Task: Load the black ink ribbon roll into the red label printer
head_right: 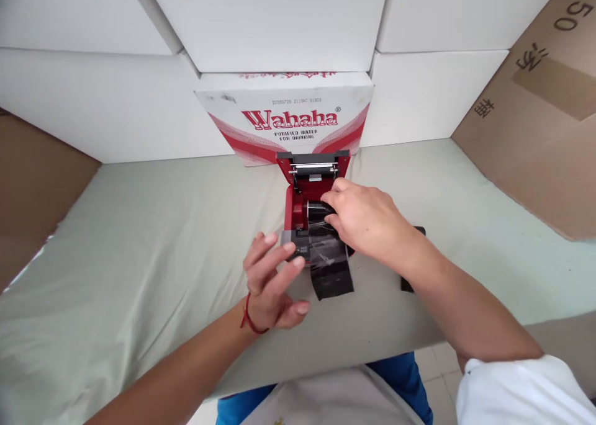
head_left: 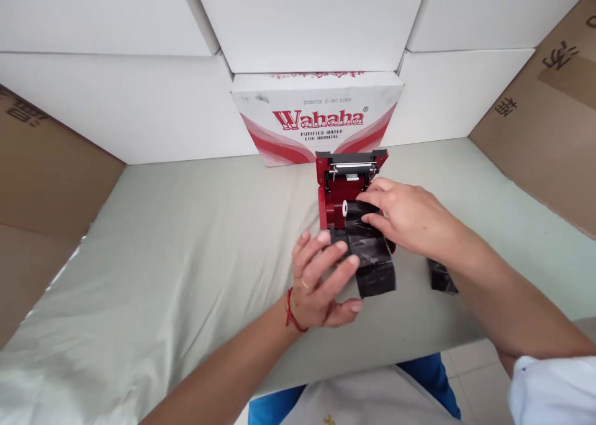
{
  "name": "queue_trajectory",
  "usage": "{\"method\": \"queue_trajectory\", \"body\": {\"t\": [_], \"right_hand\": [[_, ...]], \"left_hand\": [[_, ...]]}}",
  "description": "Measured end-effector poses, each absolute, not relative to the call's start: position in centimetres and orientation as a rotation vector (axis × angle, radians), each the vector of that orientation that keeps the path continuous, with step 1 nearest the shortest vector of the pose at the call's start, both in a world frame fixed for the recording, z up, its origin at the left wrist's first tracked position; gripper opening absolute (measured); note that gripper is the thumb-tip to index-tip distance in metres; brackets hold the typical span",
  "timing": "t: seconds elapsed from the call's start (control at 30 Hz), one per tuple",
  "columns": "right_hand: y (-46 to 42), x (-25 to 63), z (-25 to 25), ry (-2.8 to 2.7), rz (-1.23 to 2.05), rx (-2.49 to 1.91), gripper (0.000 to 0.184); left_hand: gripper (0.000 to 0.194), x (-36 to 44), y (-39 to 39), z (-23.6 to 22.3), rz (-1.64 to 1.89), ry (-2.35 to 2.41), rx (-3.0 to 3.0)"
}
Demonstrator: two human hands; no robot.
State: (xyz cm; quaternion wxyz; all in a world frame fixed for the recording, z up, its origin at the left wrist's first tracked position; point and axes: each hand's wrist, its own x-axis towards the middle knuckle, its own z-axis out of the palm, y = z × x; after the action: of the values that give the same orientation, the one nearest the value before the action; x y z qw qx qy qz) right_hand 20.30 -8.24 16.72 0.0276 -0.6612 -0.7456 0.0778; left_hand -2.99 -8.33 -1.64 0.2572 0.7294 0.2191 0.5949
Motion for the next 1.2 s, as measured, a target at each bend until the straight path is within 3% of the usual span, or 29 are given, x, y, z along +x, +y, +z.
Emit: {"method": "queue_trajectory", "body": {"t": [0.1, 0.4, 0.57, 0.7, 0.83, 0.9, 1.03, 1.2], "right_hand": [[-7.5, 18.6, 16.5, -2.319, 0.197, -2.214, 0.035], [-5.7, 16.9, 16.4, -2.284, 0.164, -2.377, 0.043], [-3.6, 16.9, 15.2, -2.325, 0.171, -2.353, 0.043], [-3.2, 17.2, 15.0, -2.305, 0.22, -2.352, 0.043], [-5.7, 18.6, 16.8, -2.32, 0.392, -1.889, 0.029], [-6.9, 19.5, 18.0, -2.162, 0.319, -1.634, 0.023], [-5.9, 21.5, 18.3, -1.86, -0.177, -1.499, 0.03], [-3.7, 22.7, 14.8, -2.019, -0.107, -1.481, 0.047]], "left_hand": [[0.045, -3.1, -8.8, -1.9, 1.401, 0.583, 2.128], [0.054, -2.6, -8.3, 0.3, 1.108, 0.481, 2.222], [0.048, -1.7, -8.3, 2.1, 1.454, 0.506, 2.417], [0.021, -1.2, -8.4, 3.7, 1.724, 0.561, 2.656], [0.018, -1.5, -8.5, 4.5, 1.66, 0.596, 2.749], [0.02, -1.7, -8.5, 4.7, 1.628, 0.613, 2.768], [0.02, -1.6, -8.5, 4.8, 1.646, 0.616, 2.76], [0.021, -1.4, -8.5, 4.7, 1.674, 0.603, 2.751]]}}
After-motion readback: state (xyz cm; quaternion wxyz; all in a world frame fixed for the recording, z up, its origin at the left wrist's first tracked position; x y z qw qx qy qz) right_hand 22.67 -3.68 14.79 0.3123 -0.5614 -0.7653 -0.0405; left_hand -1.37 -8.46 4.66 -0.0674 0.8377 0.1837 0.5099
